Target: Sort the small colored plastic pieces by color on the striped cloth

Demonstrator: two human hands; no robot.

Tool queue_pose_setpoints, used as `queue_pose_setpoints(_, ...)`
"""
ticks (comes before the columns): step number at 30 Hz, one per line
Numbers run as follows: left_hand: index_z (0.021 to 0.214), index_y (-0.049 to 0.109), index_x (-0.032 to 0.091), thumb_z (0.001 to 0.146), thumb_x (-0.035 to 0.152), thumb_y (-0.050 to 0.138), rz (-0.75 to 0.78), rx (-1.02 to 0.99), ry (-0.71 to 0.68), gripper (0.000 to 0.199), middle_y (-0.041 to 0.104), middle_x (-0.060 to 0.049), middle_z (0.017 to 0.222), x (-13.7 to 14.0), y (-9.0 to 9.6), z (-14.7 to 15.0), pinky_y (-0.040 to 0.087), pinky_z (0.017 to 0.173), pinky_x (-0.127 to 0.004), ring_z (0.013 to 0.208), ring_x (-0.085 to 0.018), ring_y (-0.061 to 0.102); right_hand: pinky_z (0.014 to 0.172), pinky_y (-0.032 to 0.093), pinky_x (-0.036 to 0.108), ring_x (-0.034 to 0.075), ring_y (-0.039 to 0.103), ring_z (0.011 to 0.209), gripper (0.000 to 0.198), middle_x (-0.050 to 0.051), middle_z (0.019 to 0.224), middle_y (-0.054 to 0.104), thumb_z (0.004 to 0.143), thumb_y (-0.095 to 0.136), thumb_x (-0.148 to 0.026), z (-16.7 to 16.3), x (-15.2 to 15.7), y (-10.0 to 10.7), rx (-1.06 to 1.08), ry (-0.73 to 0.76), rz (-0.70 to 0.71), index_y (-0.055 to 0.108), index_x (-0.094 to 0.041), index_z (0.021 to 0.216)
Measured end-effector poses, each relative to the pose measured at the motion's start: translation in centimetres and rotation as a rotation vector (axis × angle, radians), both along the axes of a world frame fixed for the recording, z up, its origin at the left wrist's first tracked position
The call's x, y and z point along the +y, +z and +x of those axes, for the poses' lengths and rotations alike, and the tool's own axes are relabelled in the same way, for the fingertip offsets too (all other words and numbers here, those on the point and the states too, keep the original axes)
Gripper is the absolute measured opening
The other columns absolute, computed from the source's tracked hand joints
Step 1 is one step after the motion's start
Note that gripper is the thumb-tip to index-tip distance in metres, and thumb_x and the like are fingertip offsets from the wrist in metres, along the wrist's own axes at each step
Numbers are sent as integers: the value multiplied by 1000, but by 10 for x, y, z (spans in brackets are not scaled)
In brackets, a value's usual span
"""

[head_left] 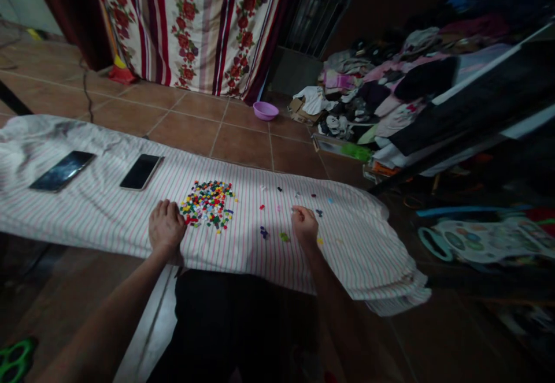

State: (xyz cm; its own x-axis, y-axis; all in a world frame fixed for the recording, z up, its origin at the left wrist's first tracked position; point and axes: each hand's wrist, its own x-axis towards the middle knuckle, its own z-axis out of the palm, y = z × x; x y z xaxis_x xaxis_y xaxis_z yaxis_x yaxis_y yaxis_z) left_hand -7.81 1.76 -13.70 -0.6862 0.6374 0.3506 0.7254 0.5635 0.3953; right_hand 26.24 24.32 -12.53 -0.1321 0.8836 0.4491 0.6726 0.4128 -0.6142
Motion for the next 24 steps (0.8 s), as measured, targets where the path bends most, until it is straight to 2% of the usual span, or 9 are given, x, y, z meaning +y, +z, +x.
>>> queue_pose_setpoints(8, 118, 60, 12, 85, 24, 41, -24, 13, 27, 41, 56, -17, 135, 0, 2, 2, 33, 111, -48, 135, -31, 42, 75, 52, 30, 17, 61, 75, 27, 7, 90, 67, 85, 45, -27, -70, -51, 11, 1, 299, -27, 71, -19, 88)
queue_pose_setpoints(15, 119, 60, 12, 84, 22, 41, -25, 24, 13, 41, 56, -18, 135, 0, 2, 1, 33, 110, -49, 136, -32, 41, 74, 47, 25, 15, 62, 77, 18, 3, 85, 66, 89, 53, -24, -122, -105, 10, -180, 482, -135, 70, -22, 87)
queue_pose_setpoints(20, 117, 61, 12, 84, 22, 41, -23, 16, 14, 40, 56, -18, 135, 0, 2, 1, 33, 111, -48, 136, -32, 41, 68, 43, 23, 15, 62, 79, 14, 1, 87, 65, 91, 55, -27, -144, -130, 13, -312, 534, -172, 68, -24, 87)
queue_pose_setpoints(24, 117, 61, 11, 83, 23, 42, -9, -3, 5, 40, 55, -19, 135, 0, 2, 1, 32, 111, -49, 137, -32, 40, 70, 43, 23, 16, 62, 83, 10, 2, 91, 66, 90, 58, -26, -153, -138, 17, -353, 529, -152, 67, -24, 90)
